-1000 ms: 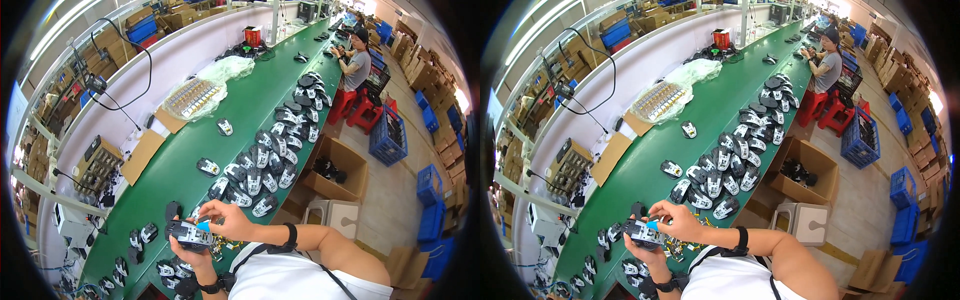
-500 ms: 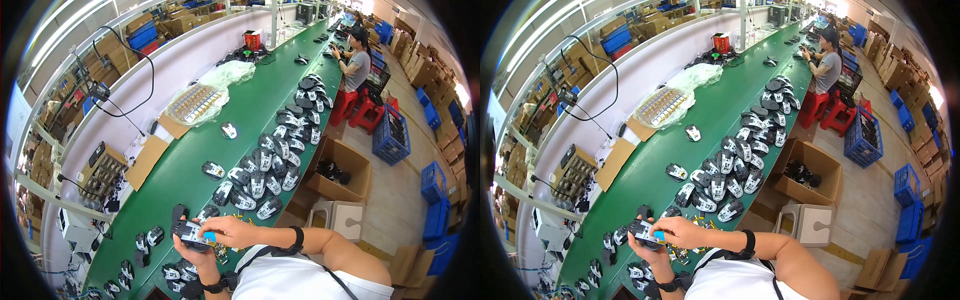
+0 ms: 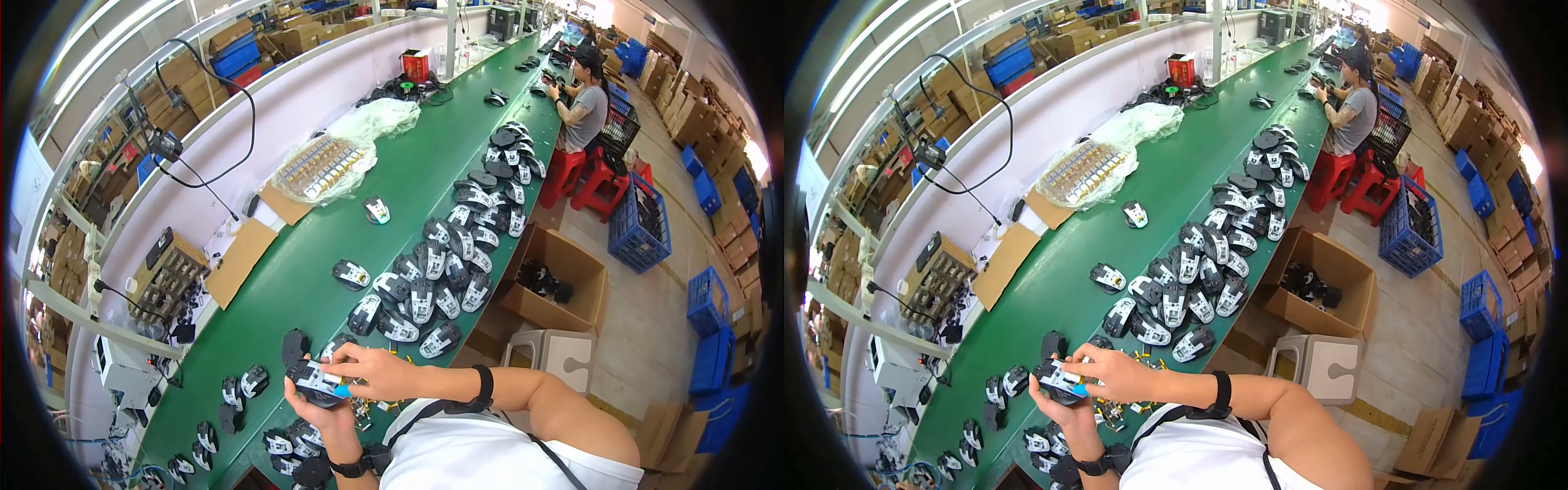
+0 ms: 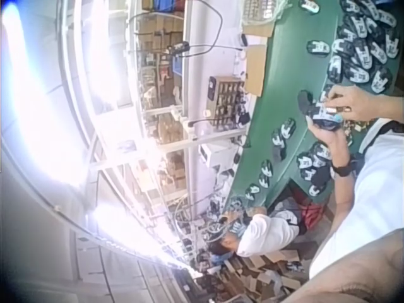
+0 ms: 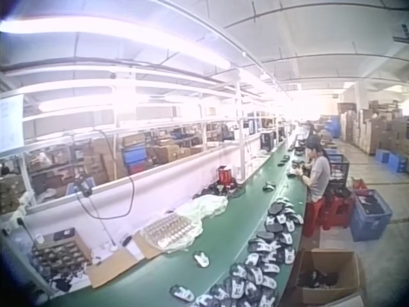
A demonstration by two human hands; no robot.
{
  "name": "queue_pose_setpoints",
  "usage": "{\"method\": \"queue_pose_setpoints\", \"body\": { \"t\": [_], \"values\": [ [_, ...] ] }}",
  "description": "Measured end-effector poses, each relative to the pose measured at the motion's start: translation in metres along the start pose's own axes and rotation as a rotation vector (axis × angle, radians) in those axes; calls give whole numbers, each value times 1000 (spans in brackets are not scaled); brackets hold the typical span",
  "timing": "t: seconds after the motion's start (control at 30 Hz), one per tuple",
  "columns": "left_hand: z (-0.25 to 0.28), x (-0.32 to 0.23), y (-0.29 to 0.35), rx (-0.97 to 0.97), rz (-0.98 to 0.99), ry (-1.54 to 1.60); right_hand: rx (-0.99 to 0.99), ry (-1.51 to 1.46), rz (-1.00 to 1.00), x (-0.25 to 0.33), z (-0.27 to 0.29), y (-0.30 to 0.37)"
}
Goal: Assembling the internal and external components of computer mice on a production line.
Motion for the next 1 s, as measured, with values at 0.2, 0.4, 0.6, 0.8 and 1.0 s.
{"method": "queue_pose_setpoints", "body": {
  "t": [0.2,0.4,0.6,0.8,1.0],
  "values": [
    [-7,3,-1,71,76,17,-164,203,255,-1,2,5],
    [5,-4,-3,60,117,21,-21,238,239,1,-2,6],
    [2,-5,-2,58,164,15,-21,302,322,1,3,10],
    [1,-5,0,77,217,116,-33,246,294,8,6,18],
    [-1,2,3,38,148,11,-30,257,245,6,0,24]
  ]
}}
Point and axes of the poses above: each hand's wrist, its own y-axis away from the middle knuckle, its own z-axis out of the back of the hand, x = y × z, the point moved 2 cm from there along -y, towards the middle knuckle, and after that the axes turned 14 degrees about x, right-handed, at the moved point
